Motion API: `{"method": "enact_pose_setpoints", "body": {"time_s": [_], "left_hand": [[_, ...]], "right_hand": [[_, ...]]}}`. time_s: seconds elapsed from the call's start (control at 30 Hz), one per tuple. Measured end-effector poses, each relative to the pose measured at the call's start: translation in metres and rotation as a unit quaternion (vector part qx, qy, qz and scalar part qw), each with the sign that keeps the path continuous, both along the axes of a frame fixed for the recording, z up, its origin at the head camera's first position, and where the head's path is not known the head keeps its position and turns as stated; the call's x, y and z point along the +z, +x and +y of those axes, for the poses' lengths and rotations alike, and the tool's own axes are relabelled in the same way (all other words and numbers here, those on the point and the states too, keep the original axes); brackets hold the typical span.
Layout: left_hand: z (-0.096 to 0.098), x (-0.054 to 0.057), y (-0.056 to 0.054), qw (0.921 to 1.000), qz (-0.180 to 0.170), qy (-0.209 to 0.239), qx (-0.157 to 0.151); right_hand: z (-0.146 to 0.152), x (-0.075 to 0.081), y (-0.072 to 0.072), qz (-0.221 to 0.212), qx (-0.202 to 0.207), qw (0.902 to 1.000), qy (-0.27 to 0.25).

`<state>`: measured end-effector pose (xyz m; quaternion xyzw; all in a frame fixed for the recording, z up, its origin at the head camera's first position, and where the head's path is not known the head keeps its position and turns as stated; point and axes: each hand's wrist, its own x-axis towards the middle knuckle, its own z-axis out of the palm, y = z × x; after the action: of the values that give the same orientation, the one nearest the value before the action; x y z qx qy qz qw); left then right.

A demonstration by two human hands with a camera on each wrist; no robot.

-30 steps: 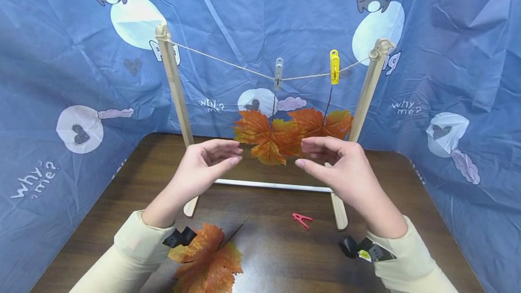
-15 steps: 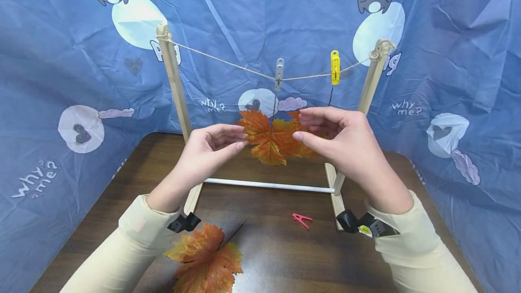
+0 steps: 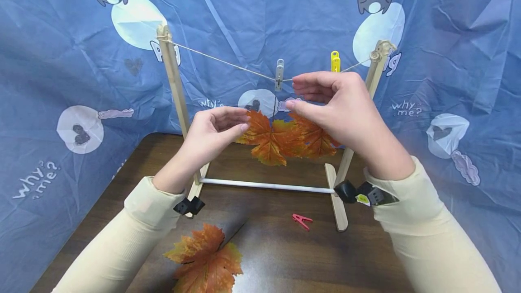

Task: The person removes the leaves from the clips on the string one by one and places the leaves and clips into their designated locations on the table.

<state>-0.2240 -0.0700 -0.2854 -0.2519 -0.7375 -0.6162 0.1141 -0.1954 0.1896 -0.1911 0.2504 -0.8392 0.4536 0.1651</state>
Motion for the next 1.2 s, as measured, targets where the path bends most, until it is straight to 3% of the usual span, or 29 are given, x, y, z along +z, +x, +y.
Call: {"method": "enact_pose_setpoints", "body": {"time_s": [0.7,1.0,1.2], "left_hand": [[0.013,0.024,-0.026,0.9993,0.005,-0.030,0.022],[0.017,0.031,-0.034,0.9979,0.004,-0.057,0.031],[0.022,0.037,-0.038,0.9977,-0.012,-0.065,0.015]], "right_hand": [[-0.012,0.044,-0.016,0.001,-0.030,0.9957,0.088],[-0.017,0.057,-0.024,0.024,-0.050,0.9859,0.158],[-0.024,0.066,-0.028,0.016,-0.048,0.9783,0.201]]}}
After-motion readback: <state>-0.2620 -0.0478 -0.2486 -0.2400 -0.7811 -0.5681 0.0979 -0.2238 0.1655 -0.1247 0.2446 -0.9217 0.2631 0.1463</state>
